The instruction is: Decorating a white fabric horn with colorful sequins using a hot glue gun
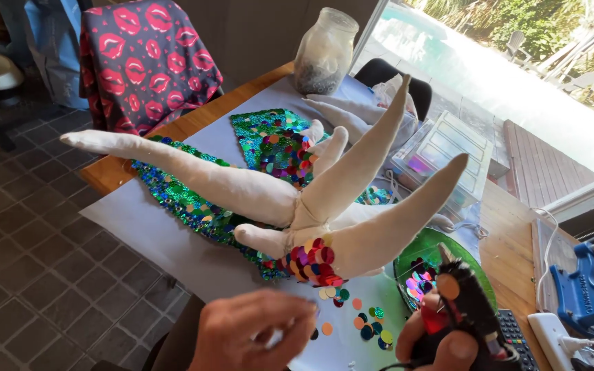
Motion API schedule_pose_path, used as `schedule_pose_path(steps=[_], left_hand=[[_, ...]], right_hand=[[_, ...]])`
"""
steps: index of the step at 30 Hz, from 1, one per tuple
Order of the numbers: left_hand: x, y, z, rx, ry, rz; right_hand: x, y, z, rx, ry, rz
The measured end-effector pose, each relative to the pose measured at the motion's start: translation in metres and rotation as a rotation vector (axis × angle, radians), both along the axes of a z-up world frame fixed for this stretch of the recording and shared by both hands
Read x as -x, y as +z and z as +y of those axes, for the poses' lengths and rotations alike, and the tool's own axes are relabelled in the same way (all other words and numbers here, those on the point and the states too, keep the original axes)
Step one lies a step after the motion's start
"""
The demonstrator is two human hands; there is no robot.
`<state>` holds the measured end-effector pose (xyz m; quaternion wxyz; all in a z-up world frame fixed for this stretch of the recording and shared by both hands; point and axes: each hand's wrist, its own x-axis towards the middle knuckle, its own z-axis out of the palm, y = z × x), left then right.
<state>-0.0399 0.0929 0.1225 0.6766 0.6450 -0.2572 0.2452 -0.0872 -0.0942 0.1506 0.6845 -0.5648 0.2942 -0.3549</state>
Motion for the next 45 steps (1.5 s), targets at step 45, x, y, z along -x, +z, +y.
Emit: schedule_pose_path(steps=[45], left_hand=[[-0.029, 0.013, -0.018, -0.016, 0.197, 0.041]], right_hand=[[-0.057, -0.015, 0.023, 0.546, 0.135, -0.470]])
